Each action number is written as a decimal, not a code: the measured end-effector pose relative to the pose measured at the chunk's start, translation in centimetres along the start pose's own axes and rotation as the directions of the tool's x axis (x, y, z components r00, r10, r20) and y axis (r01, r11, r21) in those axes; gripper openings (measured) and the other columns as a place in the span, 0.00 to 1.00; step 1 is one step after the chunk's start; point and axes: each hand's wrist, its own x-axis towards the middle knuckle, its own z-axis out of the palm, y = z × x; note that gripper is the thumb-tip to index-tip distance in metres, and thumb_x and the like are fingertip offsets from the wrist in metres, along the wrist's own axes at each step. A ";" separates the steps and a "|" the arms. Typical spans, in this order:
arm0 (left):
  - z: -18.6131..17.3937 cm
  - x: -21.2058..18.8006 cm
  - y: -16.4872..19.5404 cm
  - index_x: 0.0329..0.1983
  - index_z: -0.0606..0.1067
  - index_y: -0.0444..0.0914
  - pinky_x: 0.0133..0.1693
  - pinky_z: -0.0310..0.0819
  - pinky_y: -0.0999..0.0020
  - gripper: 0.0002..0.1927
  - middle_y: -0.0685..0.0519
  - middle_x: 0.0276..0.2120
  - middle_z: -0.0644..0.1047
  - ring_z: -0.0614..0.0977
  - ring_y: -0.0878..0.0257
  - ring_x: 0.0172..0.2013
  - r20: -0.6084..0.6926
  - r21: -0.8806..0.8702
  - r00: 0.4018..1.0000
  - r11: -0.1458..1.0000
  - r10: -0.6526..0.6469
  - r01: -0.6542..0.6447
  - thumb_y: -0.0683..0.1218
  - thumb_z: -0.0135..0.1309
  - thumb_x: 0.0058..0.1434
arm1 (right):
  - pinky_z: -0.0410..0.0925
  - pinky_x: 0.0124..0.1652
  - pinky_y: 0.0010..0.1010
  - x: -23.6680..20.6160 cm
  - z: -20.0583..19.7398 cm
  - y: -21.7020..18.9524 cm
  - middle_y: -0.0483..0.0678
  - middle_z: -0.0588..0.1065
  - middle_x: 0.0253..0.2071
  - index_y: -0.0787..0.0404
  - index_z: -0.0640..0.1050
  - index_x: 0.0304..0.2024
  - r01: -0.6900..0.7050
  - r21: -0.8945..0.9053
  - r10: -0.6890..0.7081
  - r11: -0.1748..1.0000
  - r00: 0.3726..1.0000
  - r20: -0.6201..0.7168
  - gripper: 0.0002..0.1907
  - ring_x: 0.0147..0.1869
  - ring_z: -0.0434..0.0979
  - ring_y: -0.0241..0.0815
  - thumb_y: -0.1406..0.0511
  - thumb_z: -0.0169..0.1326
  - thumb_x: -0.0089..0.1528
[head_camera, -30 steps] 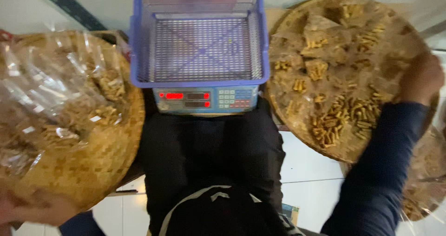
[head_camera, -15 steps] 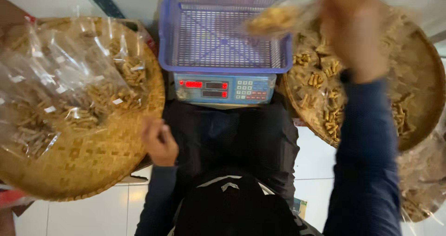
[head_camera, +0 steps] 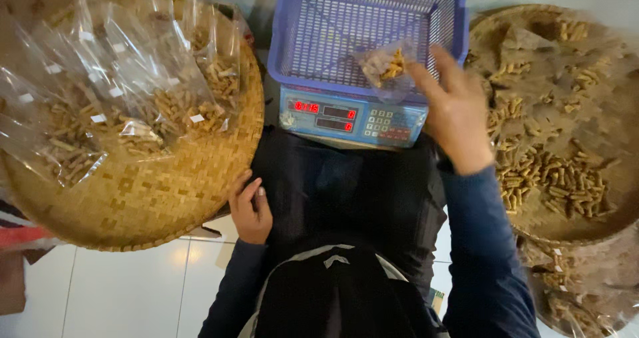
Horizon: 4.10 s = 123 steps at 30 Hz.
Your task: The person sits on the floor and packs fried snack pieces into small clear plastic bags. They take pieces by hand from large woven bamboo trays, place a bag on a digital weighing scale, add or remove pieces to reach the target weight, then set filled bags with the other finished bags.
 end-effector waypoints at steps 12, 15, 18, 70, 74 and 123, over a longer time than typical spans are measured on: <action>1.2 -1.7 -0.9 0.53 0.74 0.36 0.65 0.72 0.46 0.11 0.44 0.56 0.75 0.78 0.46 0.57 0.050 -0.039 0.995 0.996 0.086 -0.084 0.34 0.53 0.69 | 0.49 0.76 0.66 -30.7 -0.4 17.7 0.65 0.70 0.66 0.64 0.57 0.76 -0.714 -0.141 0.727 0.685 0.681 0.086 0.36 0.75 0.64 0.73 0.66 0.50 0.66; 1.7 -2.0 -1.0 0.54 0.74 0.37 0.65 0.71 0.45 0.11 0.44 0.56 0.75 0.78 0.46 0.56 0.060 -0.070 0.994 0.993 0.096 -0.091 0.35 0.53 0.69 | 0.58 0.65 0.62 -35.0 1.5 18.3 0.65 0.69 0.70 0.55 0.69 0.73 -0.827 -0.246 0.862 0.506 0.479 0.163 0.32 0.70 0.59 0.83 0.61 0.56 0.66; 2.2 -2.1 -0.2 0.55 0.73 0.37 0.65 0.72 0.46 0.12 0.44 0.56 0.75 0.78 0.44 0.57 0.069 -0.090 0.991 0.990 0.115 -0.109 0.36 0.53 0.70 | 0.58 0.60 0.64 -35.0 2.3 17.6 0.69 0.68 0.65 0.54 0.71 0.69 -0.872 -0.286 0.913 0.396 0.342 0.222 0.29 0.65 0.61 0.83 0.56 0.59 0.66; 24.5 18.7 8.9 0.66 0.62 0.36 0.56 0.69 0.53 0.27 0.47 0.58 0.67 0.72 0.52 0.55 0.226 -0.828 0.856 0.371 -0.465 0.420 0.47 0.59 0.70 | 0.79 0.33 0.34 13.4 6.1 6.7 0.49 0.76 0.32 0.64 0.76 0.34 -0.488 0.682 0.507 0.546 0.839 0.194 0.06 0.39 0.85 0.45 0.69 0.53 0.67; 24.6 16.1 12.9 0.65 0.57 0.46 0.56 0.73 0.54 0.30 0.50 0.59 0.66 0.70 0.58 0.61 0.521 -0.851 0.758 -0.311 -0.393 0.424 0.46 0.58 0.65 | 0.83 0.39 0.37 13.5 1.5 4.6 0.49 0.77 0.40 0.63 0.73 0.37 -0.279 0.959 0.460 0.045 0.858 0.228 0.05 0.50 0.84 0.42 0.72 0.50 0.70; 26.1 25.5 7.6 0.49 0.78 0.28 0.41 0.85 0.56 0.32 0.42 0.42 0.84 0.87 0.54 0.39 0.947 -0.160 0.282 0.541 -0.151 0.826 0.58 0.69 0.54 | 0.74 0.38 0.38 1.6 0.0 -1.2 0.58 0.80 0.36 0.65 0.82 0.43 -0.270 0.459 0.189 0.847 0.958 0.216 0.12 0.36 0.83 0.54 0.67 0.66 0.58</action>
